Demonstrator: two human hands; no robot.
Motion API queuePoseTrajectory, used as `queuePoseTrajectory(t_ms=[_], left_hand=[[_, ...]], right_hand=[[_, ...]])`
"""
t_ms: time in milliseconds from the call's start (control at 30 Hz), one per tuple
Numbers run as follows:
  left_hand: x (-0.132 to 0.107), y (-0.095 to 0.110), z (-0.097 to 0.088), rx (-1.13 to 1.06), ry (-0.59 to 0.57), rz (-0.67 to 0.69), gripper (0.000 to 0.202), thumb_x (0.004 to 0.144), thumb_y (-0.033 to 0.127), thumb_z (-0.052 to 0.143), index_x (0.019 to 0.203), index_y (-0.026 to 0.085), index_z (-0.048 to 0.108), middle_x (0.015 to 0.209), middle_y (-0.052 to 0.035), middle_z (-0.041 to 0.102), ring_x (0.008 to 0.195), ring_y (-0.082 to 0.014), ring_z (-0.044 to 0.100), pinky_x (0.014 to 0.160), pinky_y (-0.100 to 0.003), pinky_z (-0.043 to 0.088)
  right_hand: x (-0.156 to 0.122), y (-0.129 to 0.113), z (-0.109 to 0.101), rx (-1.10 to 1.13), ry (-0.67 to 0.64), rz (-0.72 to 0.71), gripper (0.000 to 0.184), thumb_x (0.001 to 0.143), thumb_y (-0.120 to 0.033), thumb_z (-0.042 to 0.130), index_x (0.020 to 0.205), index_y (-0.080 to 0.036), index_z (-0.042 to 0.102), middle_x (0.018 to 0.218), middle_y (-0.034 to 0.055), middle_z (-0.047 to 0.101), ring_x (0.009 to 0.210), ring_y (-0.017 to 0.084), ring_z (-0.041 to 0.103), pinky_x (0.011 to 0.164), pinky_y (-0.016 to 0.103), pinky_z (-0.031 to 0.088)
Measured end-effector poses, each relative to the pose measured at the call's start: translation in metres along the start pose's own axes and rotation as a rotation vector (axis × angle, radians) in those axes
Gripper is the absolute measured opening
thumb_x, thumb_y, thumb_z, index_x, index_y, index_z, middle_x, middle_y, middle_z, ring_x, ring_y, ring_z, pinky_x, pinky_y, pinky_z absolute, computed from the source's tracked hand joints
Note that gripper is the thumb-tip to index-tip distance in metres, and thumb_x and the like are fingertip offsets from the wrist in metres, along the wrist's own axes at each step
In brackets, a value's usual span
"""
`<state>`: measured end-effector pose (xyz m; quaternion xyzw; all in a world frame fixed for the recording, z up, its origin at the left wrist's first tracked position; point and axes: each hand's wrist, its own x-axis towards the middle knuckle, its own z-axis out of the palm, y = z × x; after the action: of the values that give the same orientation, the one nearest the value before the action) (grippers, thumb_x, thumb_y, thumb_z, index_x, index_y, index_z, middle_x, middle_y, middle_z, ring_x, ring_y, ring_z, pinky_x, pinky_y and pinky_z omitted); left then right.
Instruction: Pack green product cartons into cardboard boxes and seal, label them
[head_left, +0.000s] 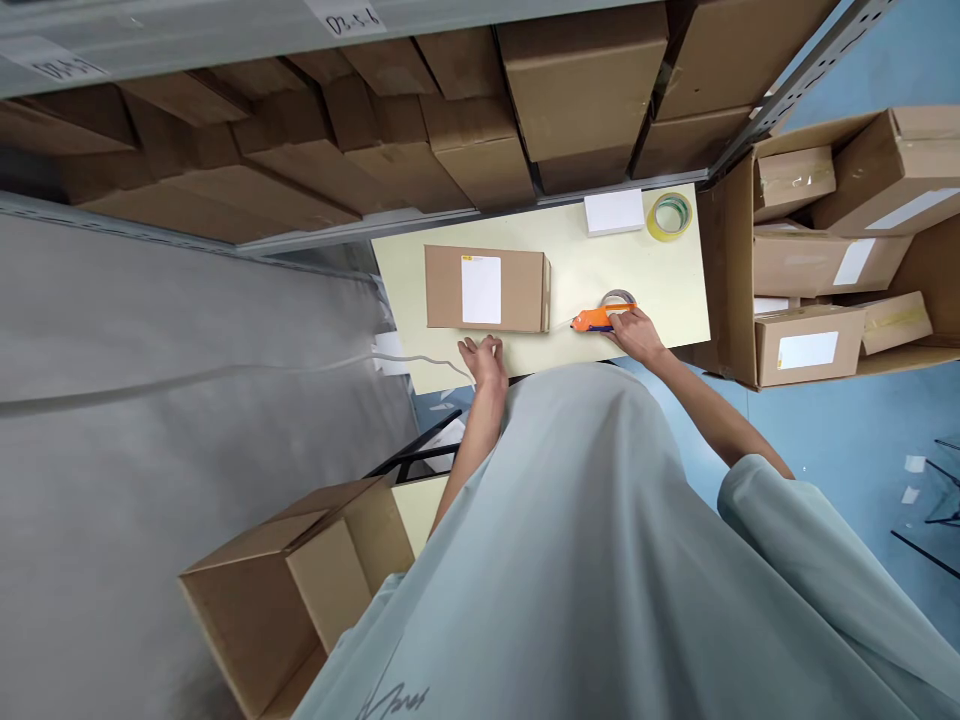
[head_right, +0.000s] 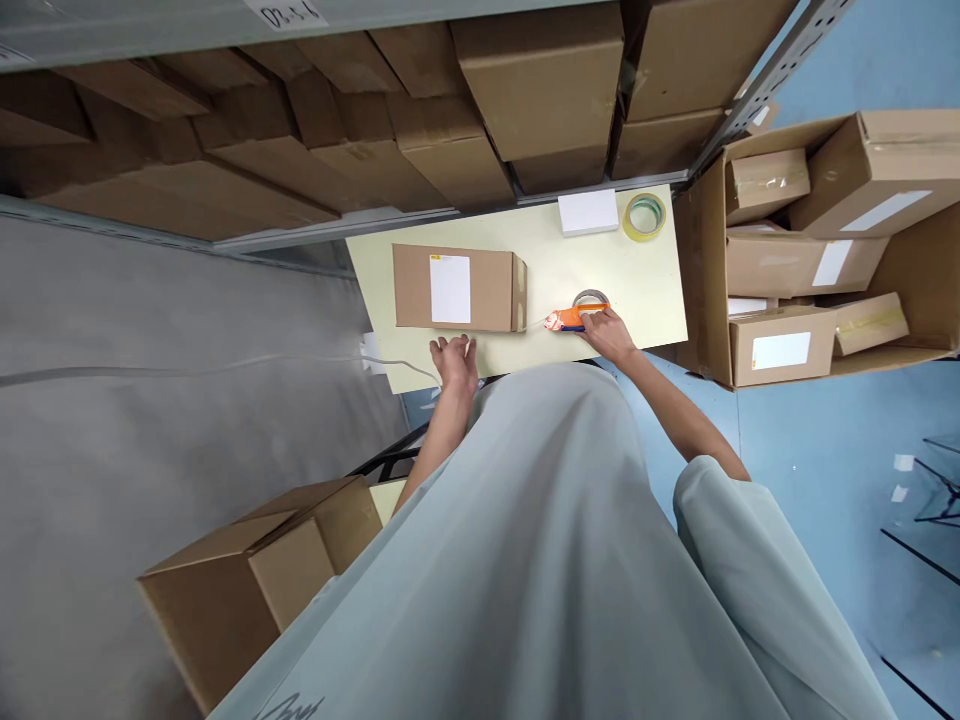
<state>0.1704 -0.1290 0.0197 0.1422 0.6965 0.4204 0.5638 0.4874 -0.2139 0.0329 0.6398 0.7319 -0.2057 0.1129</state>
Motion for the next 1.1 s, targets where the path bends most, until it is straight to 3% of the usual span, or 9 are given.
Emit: queuePoseTrajectory(t_ms=[100, 267, 367, 500, 633, 700, 800, 900, 1100], left_hand=[[0.002, 0.006, -0.006, -0.048, -0.008, -0.107, 0.049, 0.081, 0.023, 0.072, 0.128, 0.028, 0.059, 0.143, -0.0112, 0.062, 0.122, -0.0174, 0.074, 0.113, -0.034, 0.061], [-0.007, 0.006, 0.009, -0.117, -0.275, -0.346, 0.026, 0.077, 0.029, 0.078, 0.095, 0.023, 0.06, 0.1, -0.0067, 0.065, 0.101, -0.0207, 0.076, 0.109, -0.039, 0.064], [-0.007, 0.008, 0.027, -0.149, -0.281, -0.37, 0.021, 0.081, 0.025, 0.078, 0.093, 0.022, 0.061, 0.094, -0.0054, 0.066, 0.095, -0.0175, 0.073, 0.107, -0.034, 0.064], [0.004, 0.016, 0.041, -0.137, -0.184, -0.354, 0.017, 0.094, 0.034, 0.074, 0.1, 0.022, 0.063, 0.1, -0.0085, 0.07, 0.104, -0.0194, 0.074, 0.103, -0.032, 0.065], [0.016, 0.024, 0.031, 0.022, -0.045, -0.189, 0.031, 0.098, 0.046, 0.07, 0.118, 0.024, 0.064, 0.129, -0.0128, 0.071, 0.13, -0.0231, 0.072, 0.111, -0.035, 0.062], [0.019, 0.03, 0.022, 0.189, 0.077, -0.002, 0.05, 0.098, 0.054, 0.07, 0.136, 0.025, 0.06, 0.156, -0.0153, 0.061, 0.157, -0.0276, 0.055, 0.127, -0.041, 0.052], [0.02, 0.044, 0.024, 0.467, 0.188, 0.367, 0.086, 0.095, 0.063, 0.073, 0.162, 0.02, 0.043, 0.183, -0.0214, 0.03, 0.18, -0.0322, 0.005, 0.144, -0.053, 0.022], [0.019, 0.061, 0.055, 0.744, 0.192, 0.546, 0.112, 0.093, 0.068, 0.078, 0.176, 0.016, 0.023, 0.189, -0.0265, 0.008, 0.178, -0.0389, -0.014, 0.142, -0.068, 0.011], [0.023, 0.071, 0.146, 1.188, 0.189, 0.336, 0.107, 0.1, 0.082, 0.055, 0.181, 0.022, 0.021, 0.192, -0.0228, 0.0, 0.177, -0.0477, -0.006, 0.137, -0.079, 0.009]], right_hand=[[-0.003, -0.002, 0.0, 0.01, -0.017, 0.033, 0.052, 0.119, -0.044, 0.043, 0.134, 0.0, 0.067, 0.112, 0.0258, 0.081, 0.103, 0.036, 0.071, 0.103, 0.046, 0.042], [-0.006, -0.005, 0.003, 0.029, -0.032, 0.054, 0.051, 0.119, -0.044, 0.045, 0.135, -0.001, 0.067, 0.114, 0.0254, 0.081, 0.106, 0.036, 0.072, 0.106, 0.044, 0.039], [-0.007, -0.006, 0.006, 0.025, -0.023, 0.047, 0.049, 0.118, -0.042, 0.046, 0.136, 0.0, 0.066, 0.113, 0.0257, 0.081, 0.106, 0.035, 0.072, 0.106, 0.044, 0.039], [-0.009, -0.004, 0.011, 0.01, 0.013, 0.036, 0.051, 0.118, -0.043, 0.046, 0.135, 0.001, 0.065, 0.111, 0.0265, 0.081, 0.103, 0.036, 0.072, 0.104, 0.045, 0.041], [-0.008, -0.004, 0.015, 0.019, 0.036, 0.032, 0.05, 0.119, -0.044, 0.044, 0.131, -0.002, 0.068, 0.111, 0.0257, 0.082, 0.103, 0.035, 0.073, 0.104, 0.045, 0.043], [-0.007, -0.004, 0.016, 0.033, 0.045, 0.027, 0.048, 0.119, -0.043, 0.046, 0.13, -0.003, 0.069, 0.112, 0.0257, 0.082, 0.104, 0.035, 0.073, 0.105, 0.046, 0.043], [-0.005, -0.003, 0.018, 0.035, 0.055, 0.015, 0.047, 0.118, -0.042, 0.049, 0.133, -0.002, 0.068, 0.117, 0.0267, 0.082, 0.106, 0.036, 0.073, 0.109, 0.047, 0.043], [-0.002, -0.002, 0.021, 0.02, 0.07, 0.007, 0.047, 0.118, -0.041, 0.048, 0.133, -0.001, 0.068, 0.117, 0.0269, 0.082, 0.107, 0.035, 0.074, 0.11, 0.046, 0.042], [0.001, -0.002, 0.024, -0.019, 0.107, 0.005, 0.048, 0.12, -0.045, 0.043, 0.123, -0.005, 0.068, 0.101, 0.0214, 0.081, 0.096, 0.033, 0.072, 0.101, 0.044, 0.045]])
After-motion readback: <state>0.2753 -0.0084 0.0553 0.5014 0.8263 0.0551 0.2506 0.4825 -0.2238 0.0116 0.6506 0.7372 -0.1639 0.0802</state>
